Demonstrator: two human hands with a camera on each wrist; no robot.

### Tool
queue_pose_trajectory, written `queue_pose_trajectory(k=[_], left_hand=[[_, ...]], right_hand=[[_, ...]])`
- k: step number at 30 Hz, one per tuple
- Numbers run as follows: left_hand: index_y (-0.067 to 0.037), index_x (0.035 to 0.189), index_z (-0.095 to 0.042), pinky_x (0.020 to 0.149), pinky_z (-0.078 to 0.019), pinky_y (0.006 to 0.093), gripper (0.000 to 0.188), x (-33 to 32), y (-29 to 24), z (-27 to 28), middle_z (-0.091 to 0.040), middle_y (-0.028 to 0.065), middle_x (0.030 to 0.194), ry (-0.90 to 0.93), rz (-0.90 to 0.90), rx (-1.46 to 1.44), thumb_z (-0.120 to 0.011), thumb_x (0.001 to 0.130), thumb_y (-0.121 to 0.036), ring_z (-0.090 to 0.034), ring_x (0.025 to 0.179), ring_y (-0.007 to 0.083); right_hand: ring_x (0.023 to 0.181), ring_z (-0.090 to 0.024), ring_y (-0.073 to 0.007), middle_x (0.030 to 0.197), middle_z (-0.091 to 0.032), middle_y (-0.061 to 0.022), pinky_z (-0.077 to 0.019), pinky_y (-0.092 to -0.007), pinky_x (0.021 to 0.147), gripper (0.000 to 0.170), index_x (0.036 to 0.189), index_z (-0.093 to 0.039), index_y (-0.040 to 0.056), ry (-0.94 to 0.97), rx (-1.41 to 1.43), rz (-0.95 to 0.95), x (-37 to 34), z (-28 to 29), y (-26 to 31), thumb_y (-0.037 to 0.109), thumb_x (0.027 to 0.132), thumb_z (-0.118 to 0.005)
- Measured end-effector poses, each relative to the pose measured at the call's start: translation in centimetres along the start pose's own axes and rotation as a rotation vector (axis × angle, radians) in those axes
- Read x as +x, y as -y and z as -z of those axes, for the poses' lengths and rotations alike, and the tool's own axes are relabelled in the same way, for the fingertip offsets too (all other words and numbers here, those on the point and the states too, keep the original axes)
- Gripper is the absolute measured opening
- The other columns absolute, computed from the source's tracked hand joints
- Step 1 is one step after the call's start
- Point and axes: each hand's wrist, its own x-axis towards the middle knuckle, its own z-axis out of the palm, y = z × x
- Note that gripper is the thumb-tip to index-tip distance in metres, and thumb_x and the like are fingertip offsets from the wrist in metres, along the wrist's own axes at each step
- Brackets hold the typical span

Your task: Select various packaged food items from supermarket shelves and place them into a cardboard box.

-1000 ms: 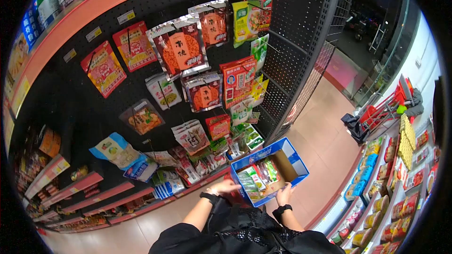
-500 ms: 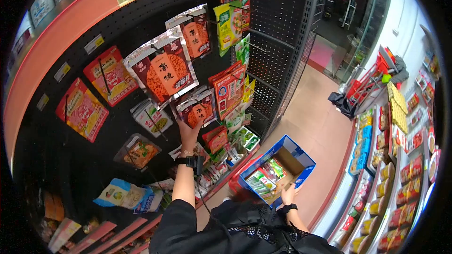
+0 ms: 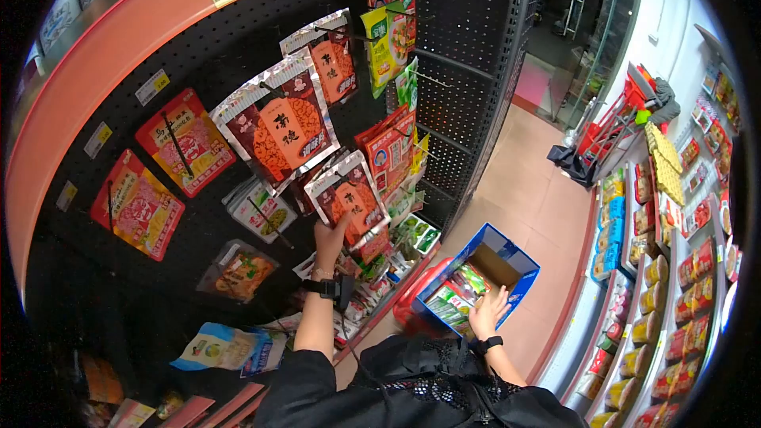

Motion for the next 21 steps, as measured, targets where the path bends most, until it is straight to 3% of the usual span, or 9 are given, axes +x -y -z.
queue_pose_trajectory(k=[1,2,3,5,6,7,9,14,21], left_hand=[[0.004,0.082,-0.054,0.061,-0.041,0.0272,0.023,-0.1,0.2,0.3,-0.058,0.0044,0.078,-0.002,0.001,0.003,-0.06,0.075,-0.016,-0.053,0.068,0.011],[0.004,0.081,-0.054,0.06,-0.0408,0.027,0.022,-0.2,0.4,0.7,-0.058,0.0041,0.077,0.096,-0.022,-0.004,-0.061,0.075,-0.017,-0.052,0.067,0.0105],[0.004,0.08,-0.055,0.059,-0.0405,0.0267,0.022,-0.3,0.6,0.9,-0.058,0.0039,0.076,0.196,-0.045,-0.013,-0.061,0.074,-0.017,-0.052,0.065,0.01],[0.004,0.082,-0.055,0.06,-0.0419,0.0268,0.024,-1.3,0.2,0.3,-0.059,0.0041,0.077,0.163,-0.108,-0.057,-0.062,0.073,-0.017,-0.053,0.066,0.0104],[0.004,0.082,-0.055,0.061,-0.0424,0.0266,0.024,-1.9,-0.4,0.2,-0.059,0.0049,0.078,0.163,-0.074,-0.053,-0.062,0.073,-0.017,-0.054,0.067,0.0107],[0.004,0.083,-0.055,0.062,-0.043,0.0265,0.024,-2.5,-1.0,0.2,-0.06,0.0056,0.079,0.163,-0.039,-0.049,-0.062,0.072,-0.016,-0.055,0.069,0.0109],[0.004,0.087,-0.055,0.065,-0.0435,0.0263,0.025,-3.3,-1.5,0.2,-0.059,0.007,0.083,0.206,0.002,-0.056,-0.061,0.072,-0.014,-0.056,0.073,0.0121],[0.004,0.097,-0.05,0.068,-0.0437,0.0268,0.031,-4.0,-2.2,0.1,-0.057,0.0081,0.092,0.234,0.098,-0.289,-0.06,0.072,-0.012,-0.055,0.078,0.0141],[0.003,0.098,-0.049,0.07,-0.0438,0.0269,0.031,-3.9,-2.5,-0.1,-0.057,0.0077,0.092,0.314,0.034,-0.255,-0.058,0.072,-0.01,-0.055,0.079,0.0139]], right_hand=[[0.12,-0.01,-0.0397,0.129,-0.012,-0.0272,-0.0084,-0.0549,0.095,0.041,0.099,-0.047,0.0021,-0.01,0.033,0.076,0.2,-0.1,0.6,0.012,0.061,-0.057],[0.117,-0.018,-0.0388,0.123,-0.026,-0.0255,-0.0144,-0.0495,0.095,0.034,0.094,-0.05,0.0034,-0.045,0.072,0.147,0.4,-0.3,1.1,0.011,0.062,-0.055],[0.117,-0.018,-0.0388,0.123,-0.026,-0.0255,-0.0144,-0.0495,0.095,0.034,0.094,-0.05,0.0034,-0.041,0.072,0.146,0.7,-0.1,1.8,0.011,0.062,-0.055],[0.11,-0.031,-0.0356,0.111,-0.043,-0.0187,-0.0207,-0.0429,0.094,0.026,0.089,-0.053,0.0041,0.199,0.424,0.298,1.6,0.3,3.2,0.01,0.064,-0.054],[0.1,-0.044,-0.0264,0.097,-0.052,-0.0108,-0.0309,-0.0355,0.089,0.019,0.088,-0.054,0.0036,0.264,0.488,0.375,2.0,1.1,4.3,0.009,0.07,-0.051],[0.1,-0.044,-0.0264,0.097,-0.052,-0.0108,-0.0309,-0.0355,0.089,0.019,0.088,-0.054,0.0036,0.262,0.49,0.368,2.1,2.2,5.7,0.009,0.07,-0.051],[0.092,-0.051,-0.0199,0.09,-0.056,-0.009,-0.0382,-0.0308,0.082,0.018,0.091,-0.053,0.0038,0.611,0.824,0.269,2.0,4.0,8.0,0.012,0.075,-0.05],[0.086,-0.053,-0.0169,0.093,-0.056,-0.0075,-0.0406,-0.0281,0.077,0.02,0.095,-0.052,0.0029,0.751,0.792,0.432,1.6,5.9,10.1,0.013,0.08,-0.045],[0.086,-0.052,-0.0154,0.091,-0.057,-0.0068,-0.0402,-0.027,0.077,0.019,0.093,-0.054,0.0022,0.672,0.808,0.377,1.1,5.0,9.5,0.013,0.08,-0.045]])
